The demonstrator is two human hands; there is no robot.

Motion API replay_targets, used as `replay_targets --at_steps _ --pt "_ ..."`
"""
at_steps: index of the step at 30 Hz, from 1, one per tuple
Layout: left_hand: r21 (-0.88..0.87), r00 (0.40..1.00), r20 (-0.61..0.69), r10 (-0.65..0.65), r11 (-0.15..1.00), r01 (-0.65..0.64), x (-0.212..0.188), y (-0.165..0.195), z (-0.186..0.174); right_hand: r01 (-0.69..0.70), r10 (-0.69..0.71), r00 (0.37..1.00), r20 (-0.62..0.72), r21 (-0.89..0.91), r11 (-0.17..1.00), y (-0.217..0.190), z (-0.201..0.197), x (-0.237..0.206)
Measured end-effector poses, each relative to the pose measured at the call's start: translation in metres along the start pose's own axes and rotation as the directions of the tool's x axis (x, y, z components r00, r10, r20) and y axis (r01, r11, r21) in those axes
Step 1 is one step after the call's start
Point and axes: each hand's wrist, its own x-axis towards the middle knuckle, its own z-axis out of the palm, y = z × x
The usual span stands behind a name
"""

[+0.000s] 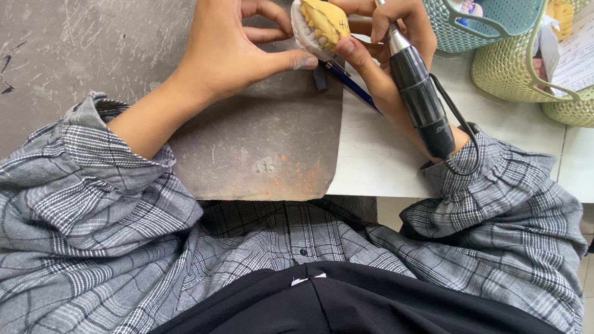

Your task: The person holds a yellow dental cast with a denture set in one hand and uses a handheld rotary grinding tool to trim and smooth the denture surface, rotating the cast to reach different sides. They set the tool down, fit the upper and lower casts together, pick at the denture teeth by hand, and later handle a small tooth component while adjusting the rotary tool tip.

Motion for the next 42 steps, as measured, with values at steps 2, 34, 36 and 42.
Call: replay_targets --at_steps 2,34,36,42 --pt "-0.003 1.0 -0.012 -0.011 1.0 0.011 -0.001 -0.003 0.001 0.004 -0.004 1.0 0.005 0.011 1.0 0.002 0.0 0.0" --pt "0.094 0.988 0.004 0.154 0.984 -0.153 0.0 0.015 0.005 -0.03 0.029 0.999 0.026 0.05 0.998 -0.001 -0.001 0.003" --pt "0.081 0.989 0.008 0.145 0.986 -0.146 0.001 0.015 0.004 -0.019 0.018 1.0 0.018 0.065 0.998 0.0 -0.002 0.001" --pt "0.112 0.981 -0.004 0.193 0.975 -0.191 0.001 0.013 0.005 -0.017 0.016 1.0 0.021 0.073 0.997 0.006 -0.002 0.0"
